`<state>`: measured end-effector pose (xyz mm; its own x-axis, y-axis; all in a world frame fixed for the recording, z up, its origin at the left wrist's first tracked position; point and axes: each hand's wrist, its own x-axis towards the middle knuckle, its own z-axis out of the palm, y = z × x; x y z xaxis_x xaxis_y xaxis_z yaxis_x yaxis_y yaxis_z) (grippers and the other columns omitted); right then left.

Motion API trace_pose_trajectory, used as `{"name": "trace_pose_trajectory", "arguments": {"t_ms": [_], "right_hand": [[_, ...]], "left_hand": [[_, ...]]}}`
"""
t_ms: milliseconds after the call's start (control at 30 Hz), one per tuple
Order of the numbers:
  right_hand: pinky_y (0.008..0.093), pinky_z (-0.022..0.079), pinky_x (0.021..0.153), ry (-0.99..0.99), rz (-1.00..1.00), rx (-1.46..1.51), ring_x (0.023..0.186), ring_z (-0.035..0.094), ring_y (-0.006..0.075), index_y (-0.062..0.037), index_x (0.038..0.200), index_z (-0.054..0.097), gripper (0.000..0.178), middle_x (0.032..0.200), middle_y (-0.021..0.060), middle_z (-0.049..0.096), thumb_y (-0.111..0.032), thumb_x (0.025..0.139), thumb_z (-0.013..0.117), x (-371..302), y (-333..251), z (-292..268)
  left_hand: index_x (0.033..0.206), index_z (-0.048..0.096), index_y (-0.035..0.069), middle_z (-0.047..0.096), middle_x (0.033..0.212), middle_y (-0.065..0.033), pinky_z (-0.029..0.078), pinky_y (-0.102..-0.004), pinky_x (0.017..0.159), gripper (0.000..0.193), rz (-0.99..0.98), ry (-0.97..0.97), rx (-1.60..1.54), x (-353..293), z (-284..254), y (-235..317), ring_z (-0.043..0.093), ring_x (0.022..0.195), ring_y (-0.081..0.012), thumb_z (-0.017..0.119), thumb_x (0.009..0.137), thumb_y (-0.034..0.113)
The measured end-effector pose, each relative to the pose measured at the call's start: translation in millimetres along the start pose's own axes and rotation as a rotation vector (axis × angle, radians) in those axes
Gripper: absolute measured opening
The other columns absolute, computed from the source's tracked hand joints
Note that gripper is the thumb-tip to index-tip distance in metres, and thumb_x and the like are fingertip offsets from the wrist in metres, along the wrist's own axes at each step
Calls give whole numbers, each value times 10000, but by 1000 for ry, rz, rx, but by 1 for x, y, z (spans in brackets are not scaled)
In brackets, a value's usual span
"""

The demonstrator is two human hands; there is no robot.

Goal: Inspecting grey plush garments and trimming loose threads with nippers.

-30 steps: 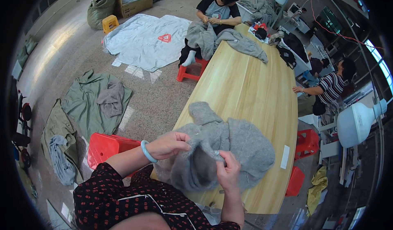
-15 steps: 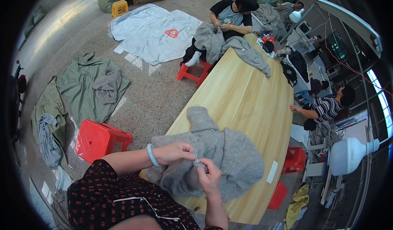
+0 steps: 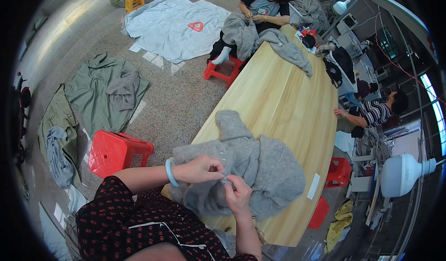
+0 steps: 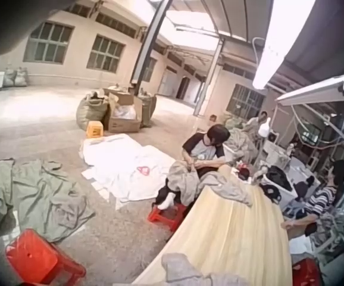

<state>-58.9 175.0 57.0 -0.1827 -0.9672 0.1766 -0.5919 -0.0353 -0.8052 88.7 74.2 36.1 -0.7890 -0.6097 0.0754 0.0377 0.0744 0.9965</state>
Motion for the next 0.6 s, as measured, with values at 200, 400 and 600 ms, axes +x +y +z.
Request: {"name": "trace_pose_trajectory", "arguments": {"t_ms": [200,400,600], "right_hand": [[283,450,613,-21,45,-26,662,583,233,13,836,581,143,752,137,588,14,695,559,-4,4,12],[288,444,572,-51,119,-2,608,568,198,14,830,570,124,713,131,579,2,708,547,-1,7,20],[280,431,550,-31,179,-12,598,547,164,-7,891,561,181,717,114,576,-15,710,554,0,19,26]], "left_hand": [[761,557,11,527,752,-91,441,-318,613,92,318,17,372,-4,-3,-7,538,685,-246,596,739,91],[814,555,20,532,829,-95,444,-345,689,112,483,2,563,-13,-5,-19,533,777,-258,592,735,90],[830,546,16,525,821,-120,442,-351,692,108,424,14,506,-12,-2,-23,530,775,-285,577,742,70]]}}
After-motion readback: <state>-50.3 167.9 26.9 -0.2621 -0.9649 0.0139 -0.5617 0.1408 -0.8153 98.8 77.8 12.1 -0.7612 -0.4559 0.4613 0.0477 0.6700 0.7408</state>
